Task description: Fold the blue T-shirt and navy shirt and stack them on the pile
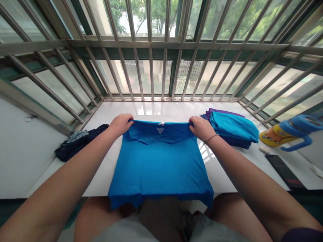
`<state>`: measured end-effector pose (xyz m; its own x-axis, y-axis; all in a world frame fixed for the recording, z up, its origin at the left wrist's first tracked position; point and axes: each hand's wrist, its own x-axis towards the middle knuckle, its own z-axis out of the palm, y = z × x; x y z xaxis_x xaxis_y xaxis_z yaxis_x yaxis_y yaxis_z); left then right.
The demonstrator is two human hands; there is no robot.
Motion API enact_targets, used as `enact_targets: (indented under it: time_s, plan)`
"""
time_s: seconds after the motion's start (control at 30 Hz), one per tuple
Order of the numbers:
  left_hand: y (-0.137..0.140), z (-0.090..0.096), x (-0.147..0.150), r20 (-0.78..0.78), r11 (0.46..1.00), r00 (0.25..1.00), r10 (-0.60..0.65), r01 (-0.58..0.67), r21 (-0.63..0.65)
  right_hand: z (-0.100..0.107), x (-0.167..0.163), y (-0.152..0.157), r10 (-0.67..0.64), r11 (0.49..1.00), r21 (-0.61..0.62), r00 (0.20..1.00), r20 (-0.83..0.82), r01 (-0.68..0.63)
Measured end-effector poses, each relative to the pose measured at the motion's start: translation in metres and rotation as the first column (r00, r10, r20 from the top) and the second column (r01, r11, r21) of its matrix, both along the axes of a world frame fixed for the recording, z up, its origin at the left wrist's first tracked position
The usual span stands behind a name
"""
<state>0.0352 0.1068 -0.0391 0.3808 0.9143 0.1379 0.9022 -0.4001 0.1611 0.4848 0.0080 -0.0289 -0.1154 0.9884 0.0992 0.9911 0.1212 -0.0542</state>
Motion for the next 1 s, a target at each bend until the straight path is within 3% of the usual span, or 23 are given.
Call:
enact_targets:
  time_s: [0.13,0.23,0.37,0.53,0.7,0.77,0.83,0.93,1.0]
  plan:
    - [-0.02,-0.003,-0.013,0.069,0.999,0.997,-0.03,0.027,0.045,-0.007,0.002,-0.038,0.128,0.985,0.127,0.99,-0.063,-0.119]
    - [-0.021,-0.012,-0.015,0.104,1.0,0.994,-0.013,0.013,-0.007,-0.02,0.003,-0.044,0.125,0.991,0.068,0.986,-0.111,-0.118]
    - [0.0,-0.014,-0.003,0.096,0.997,0.994,0.057,-0.052,-0.056,-0.025,0.004,-0.003,0.025,1.0,-0.016,0.991,-0.128,-0.027]
    - [0.035,-0.007,0.019,-0.044,0.994,0.995,0.094,-0.096,-0.049,-0.015,0.011,0.063,-0.034,0.999,-0.028,0.997,-0.073,0.032]
    - [0.044,-0.017,0.027,-0.139,0.994,0.984,0.111,-0.11,0.014,-0.019,0.009,0.077,-0.001,1.0,-0.022,1.0,-0.004,0.001]
    - [0.038,-0.028,0.025,-0.097,0.999,0.995,0.012,-0.015,-0.03,-0.026,0.003,0.067,0.075,0.997,-0.029,0.997,0.008,-0.074]
    - [0.026,-0.04,0.023,-0.015,0.975,0.981,-0.192,0.189,-0.118,-0.036,-0.006,0.051,0.207,0.976,-0.077,0.978,0.002,-0.206]
    - [0.002,-0.057,0.02,0.066,0.863,0.876,-0.478,0.483,-0.152,-0.055,-0.022,0.025,0.398,0.905,-0.159,0.917,-0.018,-0.396]
    - [-0.013,-0.067,0.019,0.044,0.811,0.82,-0.571,0.572,-0.127,-0.068,-0.032,0.013,0.463,0.87,-0.181,0.886,-0.018,-0.458]
